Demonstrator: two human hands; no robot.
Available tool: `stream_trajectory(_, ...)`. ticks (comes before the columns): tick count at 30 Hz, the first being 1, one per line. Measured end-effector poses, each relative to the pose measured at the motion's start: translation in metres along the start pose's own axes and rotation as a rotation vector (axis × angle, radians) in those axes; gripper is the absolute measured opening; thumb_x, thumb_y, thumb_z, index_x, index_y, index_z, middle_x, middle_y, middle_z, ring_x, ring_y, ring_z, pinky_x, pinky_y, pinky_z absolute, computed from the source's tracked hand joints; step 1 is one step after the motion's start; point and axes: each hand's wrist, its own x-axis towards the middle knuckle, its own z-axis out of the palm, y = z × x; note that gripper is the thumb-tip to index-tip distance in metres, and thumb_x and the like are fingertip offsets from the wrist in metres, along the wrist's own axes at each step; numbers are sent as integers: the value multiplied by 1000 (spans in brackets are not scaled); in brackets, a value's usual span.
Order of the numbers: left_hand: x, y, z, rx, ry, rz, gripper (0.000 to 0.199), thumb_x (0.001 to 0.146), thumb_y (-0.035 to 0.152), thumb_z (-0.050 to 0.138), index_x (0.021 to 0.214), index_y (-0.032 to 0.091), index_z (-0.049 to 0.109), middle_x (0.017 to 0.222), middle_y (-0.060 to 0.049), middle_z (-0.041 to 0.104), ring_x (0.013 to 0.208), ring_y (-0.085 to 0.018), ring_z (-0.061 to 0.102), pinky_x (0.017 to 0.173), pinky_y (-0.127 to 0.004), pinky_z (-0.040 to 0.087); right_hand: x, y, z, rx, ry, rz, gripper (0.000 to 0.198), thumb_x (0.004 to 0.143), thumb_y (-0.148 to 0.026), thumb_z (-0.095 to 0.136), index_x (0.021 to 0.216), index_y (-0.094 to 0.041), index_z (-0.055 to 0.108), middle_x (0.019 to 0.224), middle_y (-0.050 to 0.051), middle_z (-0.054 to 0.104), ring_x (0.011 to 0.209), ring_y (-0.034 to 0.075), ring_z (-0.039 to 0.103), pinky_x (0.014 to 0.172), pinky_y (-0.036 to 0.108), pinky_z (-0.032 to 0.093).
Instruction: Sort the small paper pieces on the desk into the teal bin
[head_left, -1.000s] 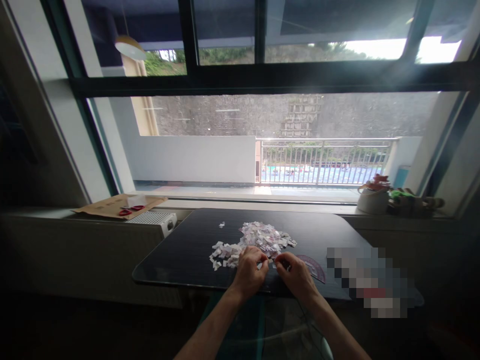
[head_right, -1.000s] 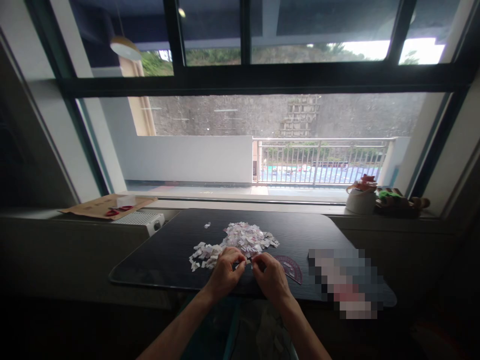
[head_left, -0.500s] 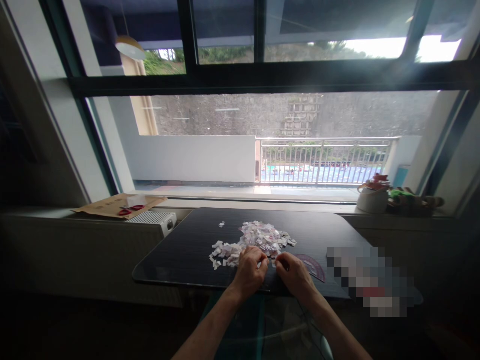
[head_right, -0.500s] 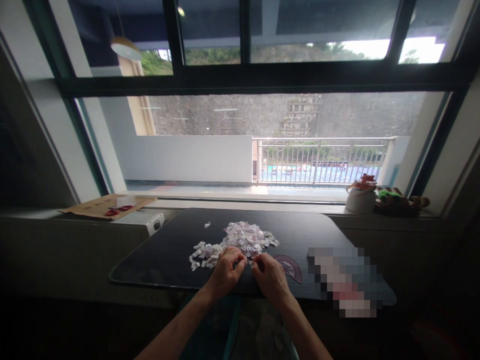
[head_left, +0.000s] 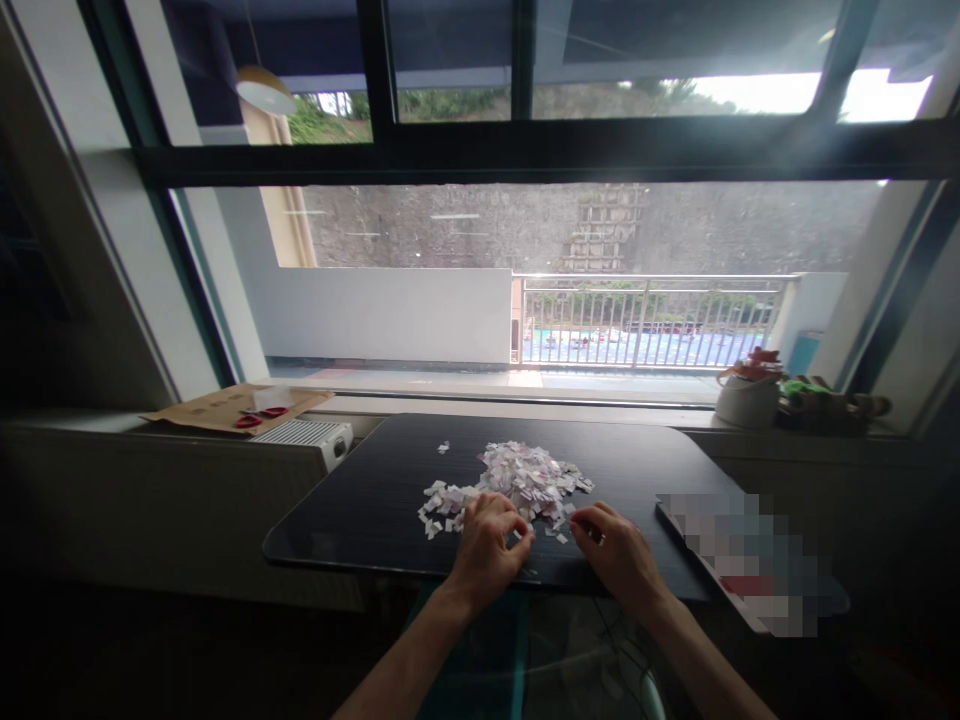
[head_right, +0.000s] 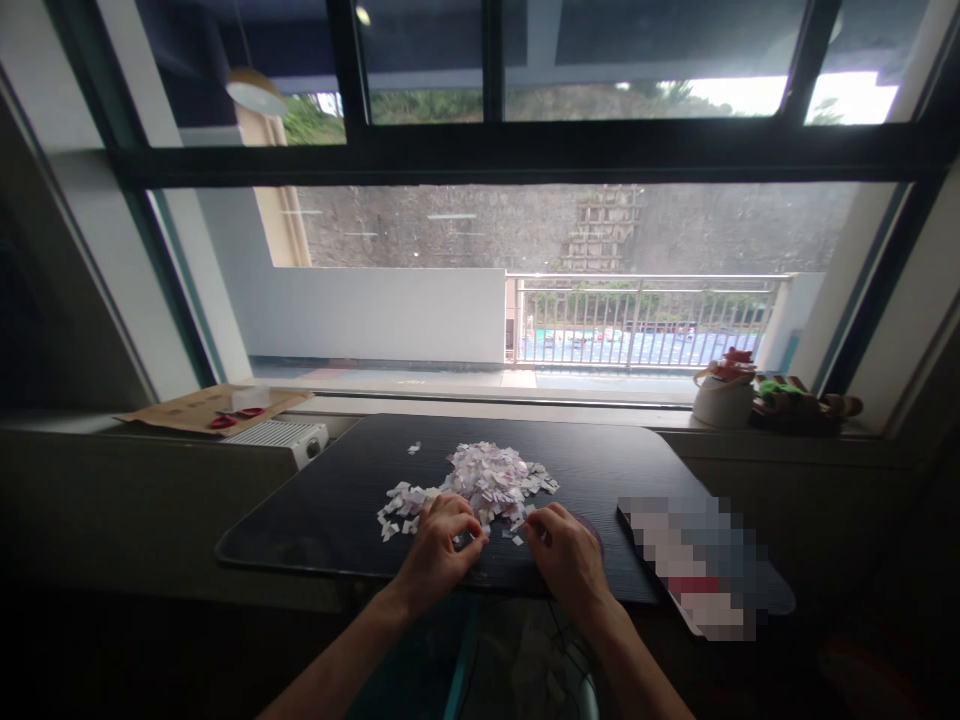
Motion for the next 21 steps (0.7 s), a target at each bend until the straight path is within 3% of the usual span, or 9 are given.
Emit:
stream_trajectory(6,-5,-5,-9,50,-19,34,13,77,11,58,76,20,67,85,-3,60,92,-20,53,96,-43,33,8,14,-33,-285,-118,103,39,84,-36,49,116,-18,61,110,11,63,100,28,59,79,35,42)
stream_trajectory(9,-5,-5,-13,62,-3,7,9,78,15,59,73,19,64,84,-3,59,93,-21,53,95,-44,34,7,20,-34,-361,-216,104,35,84,-38,49,107,-19,66,106,12,64,99,29,58,78,36,42)
stream_trajectory(14,-12,10,-36,102,33,10,6,79,17,58,78,20,63,87,-4,60,95,-23,53,95,-44,35,10,27,-28,-306,-240,59,29,84,-33,50,103,-19,68,102,10,64,97,26,58,82,33,41)
stream_trajectory(18,-48,28,-58,120,50,-2,7,84,21,54,84,22,61,92,-4,61,93,-21,55,87,-37,41,15,35,-28,-248,-231,83,40,77,-32,57,113,-16,63,100,11,63,96,26,59,85,33,42)
stream_trajectory(21,-89,30,-58,156,-80,65,10,81,28,61,89,23,62,92,-3,63,86,-19,59,81,-31,45,13,40,-26,-215,-166,77,45,75,-32,58,117,-16,60,107,12,60,96,25,59,85,33,44)
